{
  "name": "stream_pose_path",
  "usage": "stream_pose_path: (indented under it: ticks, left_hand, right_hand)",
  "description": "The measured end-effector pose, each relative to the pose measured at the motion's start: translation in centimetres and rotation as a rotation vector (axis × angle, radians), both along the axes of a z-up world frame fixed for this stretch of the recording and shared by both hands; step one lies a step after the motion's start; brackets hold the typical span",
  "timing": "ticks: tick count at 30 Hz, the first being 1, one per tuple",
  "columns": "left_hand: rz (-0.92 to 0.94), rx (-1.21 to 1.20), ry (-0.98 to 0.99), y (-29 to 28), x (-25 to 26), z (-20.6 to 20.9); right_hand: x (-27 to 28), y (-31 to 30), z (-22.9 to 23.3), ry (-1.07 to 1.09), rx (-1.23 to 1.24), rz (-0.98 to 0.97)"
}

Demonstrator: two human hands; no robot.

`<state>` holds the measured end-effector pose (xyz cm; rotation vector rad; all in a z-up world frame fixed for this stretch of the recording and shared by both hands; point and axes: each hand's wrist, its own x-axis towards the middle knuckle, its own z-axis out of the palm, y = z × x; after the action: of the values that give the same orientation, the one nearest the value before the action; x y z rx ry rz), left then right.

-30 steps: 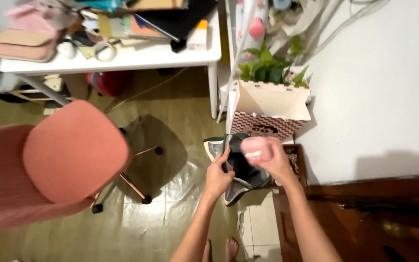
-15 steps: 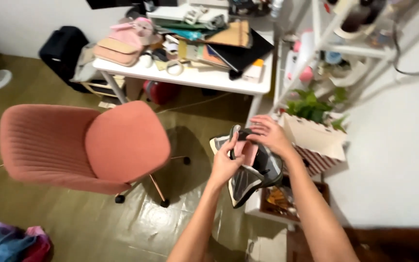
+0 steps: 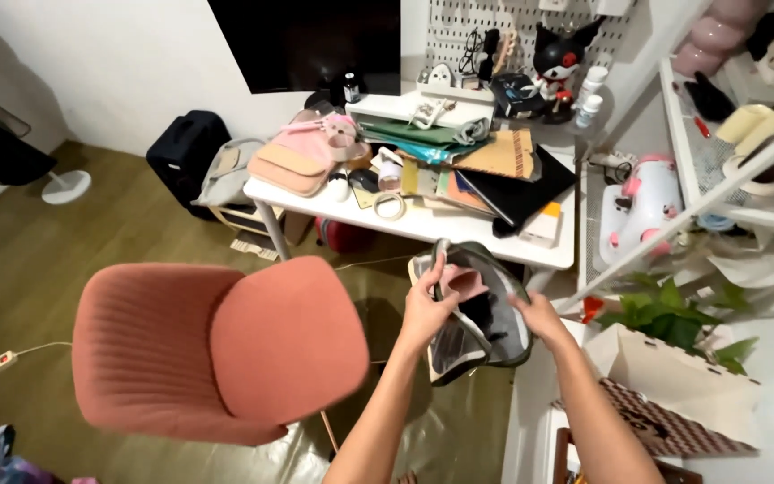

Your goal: Organizing plush toys and small items on a desk and packing them into a bag.

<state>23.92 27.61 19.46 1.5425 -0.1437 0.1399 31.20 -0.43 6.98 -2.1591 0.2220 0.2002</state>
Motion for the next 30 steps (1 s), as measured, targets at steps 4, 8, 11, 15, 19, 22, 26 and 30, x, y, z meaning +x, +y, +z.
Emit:
stream_pose_path:
  ticks: [4, 8, 11, 15, 19, 22, 26, 30]
  left_hand:
    - [0.005, -0.034, 0.014, 0.5, 4.0, -1.0]
    - [0.031, -0.053, -0.183, -0.1, 7.1, 1.4]
    - [0.081, 0.026, -0.155, -0.7, 8.2, 4.8]
    - [0.145, 0.156, -0.358, -2.5, 12.3, 4.9]
    - [0.120, 0.137, -0.476, -3.1, 17.0, 6.1]
    - [0.025, 0.150, -0.347, -3.7, 20.4, 8.6]
    - [-0.089, 0.239, -0.051, -5.0, 26.9, 8.3]
    - [-0.037, 0.213, -0.215, -6.4, 32.6, 6.1]
  right_hand:
    - [1.6, 4.8, 6.7, -0.223, 0.168, 0.034]
    - [4.4, 7.7, 12.2, -0.273, 0.059, 0.179]
    - [6.1, 8.5, 15.2, -0.305, 0.003, 0.280]
    - [10.5, 8.4, 16.2, -0.579, -0.027, 0.553]
    - [16.8, 7.3, 14.6, -0.428, 0.117, 0.536]
    - [21.4, 7.1, 15.3, -0.149, 0.092, 0.423]
    - [28.8, 6.0, 14.1, -0.126, 0.186, 0.423]
    - [33.9, 6.3, 16.5, -0.253, -0.162, 0.295]
